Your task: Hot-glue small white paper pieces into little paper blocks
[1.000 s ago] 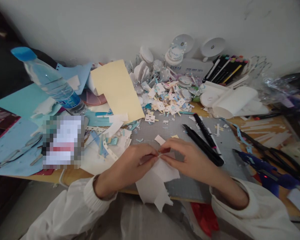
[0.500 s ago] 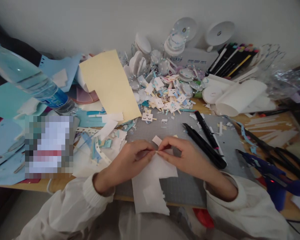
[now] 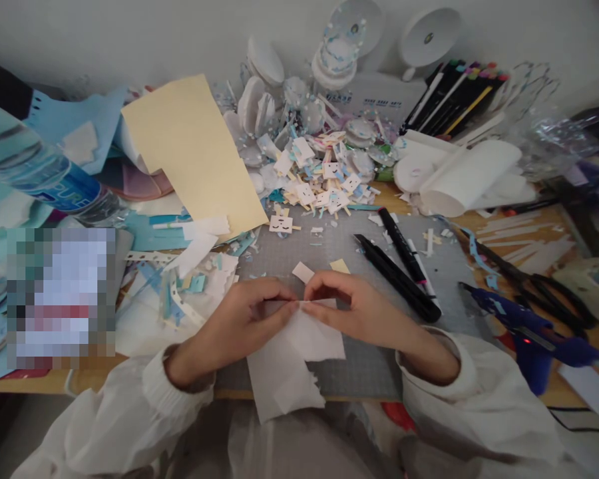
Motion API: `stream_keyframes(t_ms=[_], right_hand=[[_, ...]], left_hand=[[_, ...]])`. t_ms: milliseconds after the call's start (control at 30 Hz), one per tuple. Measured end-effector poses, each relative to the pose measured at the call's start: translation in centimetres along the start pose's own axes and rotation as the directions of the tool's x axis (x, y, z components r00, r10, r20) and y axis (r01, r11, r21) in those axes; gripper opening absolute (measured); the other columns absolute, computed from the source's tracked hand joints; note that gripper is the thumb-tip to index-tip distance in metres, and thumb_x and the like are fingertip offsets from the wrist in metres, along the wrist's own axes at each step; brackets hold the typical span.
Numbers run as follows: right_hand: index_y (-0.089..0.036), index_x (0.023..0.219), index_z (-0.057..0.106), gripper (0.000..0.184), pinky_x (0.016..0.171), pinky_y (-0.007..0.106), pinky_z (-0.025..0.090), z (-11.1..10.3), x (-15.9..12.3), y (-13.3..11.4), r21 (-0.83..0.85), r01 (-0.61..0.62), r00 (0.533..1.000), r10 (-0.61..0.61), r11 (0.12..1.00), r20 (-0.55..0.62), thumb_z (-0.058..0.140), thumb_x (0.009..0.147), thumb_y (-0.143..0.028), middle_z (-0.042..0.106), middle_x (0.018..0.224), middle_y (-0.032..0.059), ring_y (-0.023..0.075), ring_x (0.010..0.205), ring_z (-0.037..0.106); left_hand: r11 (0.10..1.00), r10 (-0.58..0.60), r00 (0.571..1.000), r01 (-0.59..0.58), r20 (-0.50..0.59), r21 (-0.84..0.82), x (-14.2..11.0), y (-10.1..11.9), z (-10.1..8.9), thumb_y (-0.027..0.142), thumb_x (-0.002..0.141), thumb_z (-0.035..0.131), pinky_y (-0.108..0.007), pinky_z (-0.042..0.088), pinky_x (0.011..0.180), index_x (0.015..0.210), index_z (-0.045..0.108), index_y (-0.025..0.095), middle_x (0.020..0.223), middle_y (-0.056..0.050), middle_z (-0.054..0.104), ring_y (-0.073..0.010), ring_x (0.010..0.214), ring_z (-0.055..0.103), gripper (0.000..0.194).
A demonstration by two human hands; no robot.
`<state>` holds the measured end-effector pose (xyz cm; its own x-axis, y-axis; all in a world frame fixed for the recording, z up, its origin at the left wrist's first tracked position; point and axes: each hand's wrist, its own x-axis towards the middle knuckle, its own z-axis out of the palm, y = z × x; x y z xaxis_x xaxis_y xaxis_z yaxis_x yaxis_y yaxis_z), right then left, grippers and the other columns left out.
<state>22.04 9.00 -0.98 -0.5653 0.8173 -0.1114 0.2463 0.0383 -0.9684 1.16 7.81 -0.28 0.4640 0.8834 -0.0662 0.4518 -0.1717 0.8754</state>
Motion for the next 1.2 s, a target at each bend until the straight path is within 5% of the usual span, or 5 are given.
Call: stream_keyframes(t_ms=[367,667,800,1033,1200], right_hand=[[-0.021,0.086,0.056,0.009,0.075,0.029,0.044,0.5,-0.1,0.5,-0.448,0.234,0.965,-0.261,0.863,0.003,0.057,0.088,-0.012,0.059,0.085,0.0008,0.0159,0.084,0.056],[-0.019,0.09,0.056,0.016,0.08,0.036,0.046,0.8,-0.1,0.4,-0.664,0.512,0.819,-0.544,0.545,0.185,0.042,0.097,-0.013,0.062,0.088,0.0074,0.0202,0.084,0.055],[-0.019,0.091,0.051,0.009,0.079,0.033,0.045,0.4,-0.2,0.4,-0.598,0.466,0.85,-0.518,0.652,0.097,0.048,0.095,-0.012,0.059,0.089,0.0053,0.0186,0.085,0.053],[-0.019,0.094,0.052,0.005,0.073,0.026,0.042,0.2,-0.1,0.6,-0.451,0.303,0.947,-0.317,0.839,0.046,0.055,0.093,-0.016,0.056,0.088,0.0016,0.015,0.083,0.053],[-0.019,0.089,0.053,0.008,0.069,0.026,0.041,1.0,0.4,2.6,-0.49,0.217,0.97,-0.245,0.845,0.007,0.055,0.092,-0.012,0.058,0.085,0.0019,0.0154,0.079,0.054]], left_hand=[[0.978,0.153,0.988,-0.148,-0.027,0.148,0.2,-0.6,0.9,0.017,0.088,0.053,-0.022,0.041,0.058,0.083,0.065,0.019,0.069,0.002,0.06,-0.0107,0.061,0.053,0.013],[0.985,-0.077,0.997,0.079,0.02,-0.151,0.3,-0.5,0.4,0.025,0.088,0.053,-0.021,0.043,0.057,0.079,0.066,0.017,0.072,0.001,0.066,-0.0125,0.067,0.057,0.018],[0.974,-0.087,0.987,0.113,0.134,-0.198,0.2,-0.8,-0.1,0.034,0.092,0.05,-0.02,0.041,0.055,0.092,0.067,0.017,0.079,0.0,0.065,-0.012,0.068,0.056,0.024],[0.999,-0.047,0.982,0.042,0.184,0.034,0.1,-0.7,-1.3,0.039,0.095,0.045,-0.022,0.029,0.047,0.069,0.059,0.016,0.056,0.005,0.044,-0.0089,0.052,0.041,0.037],[0.88,0.166,0.975,-0.08,-0.146,0.469,-1.4,-0.8,-0.2,0.027,0.094,0.05,-0.038,0.045,0.085,0.113,0.061,0.017,0.108,-0.008,0.065,-0.0239,0.099,0.058,0.024]])
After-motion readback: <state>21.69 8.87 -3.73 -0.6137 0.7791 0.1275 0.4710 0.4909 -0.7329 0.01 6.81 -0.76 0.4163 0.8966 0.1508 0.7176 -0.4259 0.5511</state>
